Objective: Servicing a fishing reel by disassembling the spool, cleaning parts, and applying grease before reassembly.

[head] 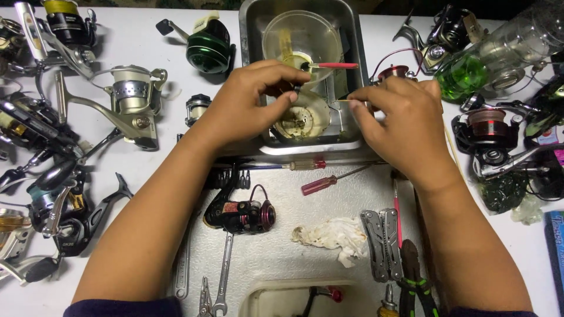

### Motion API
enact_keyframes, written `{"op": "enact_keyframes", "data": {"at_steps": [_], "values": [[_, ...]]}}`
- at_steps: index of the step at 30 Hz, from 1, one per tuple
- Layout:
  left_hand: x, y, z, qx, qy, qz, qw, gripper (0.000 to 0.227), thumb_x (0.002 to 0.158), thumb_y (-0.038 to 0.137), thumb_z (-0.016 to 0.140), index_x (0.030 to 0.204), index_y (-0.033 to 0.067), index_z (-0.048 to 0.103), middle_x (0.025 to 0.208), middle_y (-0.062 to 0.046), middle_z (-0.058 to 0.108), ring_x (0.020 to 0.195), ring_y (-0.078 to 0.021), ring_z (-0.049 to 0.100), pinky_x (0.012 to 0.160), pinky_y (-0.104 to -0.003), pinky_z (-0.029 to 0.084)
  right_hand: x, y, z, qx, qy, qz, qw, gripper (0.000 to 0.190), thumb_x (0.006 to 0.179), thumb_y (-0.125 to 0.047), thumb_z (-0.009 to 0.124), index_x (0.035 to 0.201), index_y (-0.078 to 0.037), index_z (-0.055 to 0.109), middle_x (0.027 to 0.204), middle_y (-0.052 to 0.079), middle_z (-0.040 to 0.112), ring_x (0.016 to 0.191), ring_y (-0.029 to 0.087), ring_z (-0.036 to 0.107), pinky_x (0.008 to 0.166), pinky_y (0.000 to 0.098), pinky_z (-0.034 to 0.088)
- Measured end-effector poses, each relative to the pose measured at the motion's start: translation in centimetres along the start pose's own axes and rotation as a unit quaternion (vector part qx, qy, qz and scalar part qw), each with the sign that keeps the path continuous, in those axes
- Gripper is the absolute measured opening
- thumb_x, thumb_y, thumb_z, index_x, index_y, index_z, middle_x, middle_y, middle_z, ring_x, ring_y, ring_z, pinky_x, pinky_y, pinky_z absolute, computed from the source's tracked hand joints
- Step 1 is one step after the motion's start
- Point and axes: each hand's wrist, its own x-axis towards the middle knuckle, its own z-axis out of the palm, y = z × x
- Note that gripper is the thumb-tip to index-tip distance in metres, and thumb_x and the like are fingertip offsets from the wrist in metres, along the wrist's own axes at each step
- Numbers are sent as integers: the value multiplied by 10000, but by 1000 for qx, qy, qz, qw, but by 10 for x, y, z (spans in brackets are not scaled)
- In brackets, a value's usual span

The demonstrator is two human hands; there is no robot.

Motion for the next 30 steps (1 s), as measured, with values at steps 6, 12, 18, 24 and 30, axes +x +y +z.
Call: {"op": "enact_keyframes", "data": {"at_steps": [6, 12, 18, 24, 30], "values": [[1, -7, -2, -193, 53, -78, 977, 252, 1006, 75, 618, 1251, 90, 674, 1304, -82, 703, 1220, -167, 673, 1045, -275, 573, 3, -5, -5, 38, -31, 23, 999, 138, 1023, -302, 711, 1084, -217, 801, 903, -5, 696, 849, 243, 592, 839, 427, 319], [0, -15, 4, -332, 77, -89, 936, 260, 1025, 46, 591, 1282, 17, 623, 1297, -134, 677, 1170, -221, 706, 1053, -306, 614, 5, -19, -26, 40, -122, 97, 987, 246, 1013, -210, 621, 1222, -216, 751, 842, -8, 758, 845, 263, 647, 980, 450, 284], [4, -32, 13, -397, 117, -62, 908, 313, 1003, 35, 651, 1309, -27, 627, 1189, -156, 712, 1036, -187, 741, 948, -328, 649, 16, -25, -29, 4, -121, 101, 988, 278, 943, -249, 733, 1176, -102, 767, 780, 129, 762, 801, 344, 740, 878, 446, 400], [5, -40, 17, -406, 144, -57, 901, 332, 981, 39, 699, 1300, -28, 634, 1147, -162, 714, 994, -201, 759, 920, -338, 663, 40, -1, 11, 218, -7, 176, 960, 446, 921, -301, 835, 1278, -55, 729, 780, 113, 710, 757, 289, 696, 737, 370, 497], [6, -33, 9, -332, 155, -100, 925, 280, 968, 77, 692, 1244, 39, 664, 1207, -108, 713, 1067, -173, 721, 993, -276, 635, 62, 1, 24, 309, -4, 217, 926, 134, 952, -238, 800, 1056, -153, 812, 884, -34, 756, 745, 39, 600, 690, 223, 491]]}}
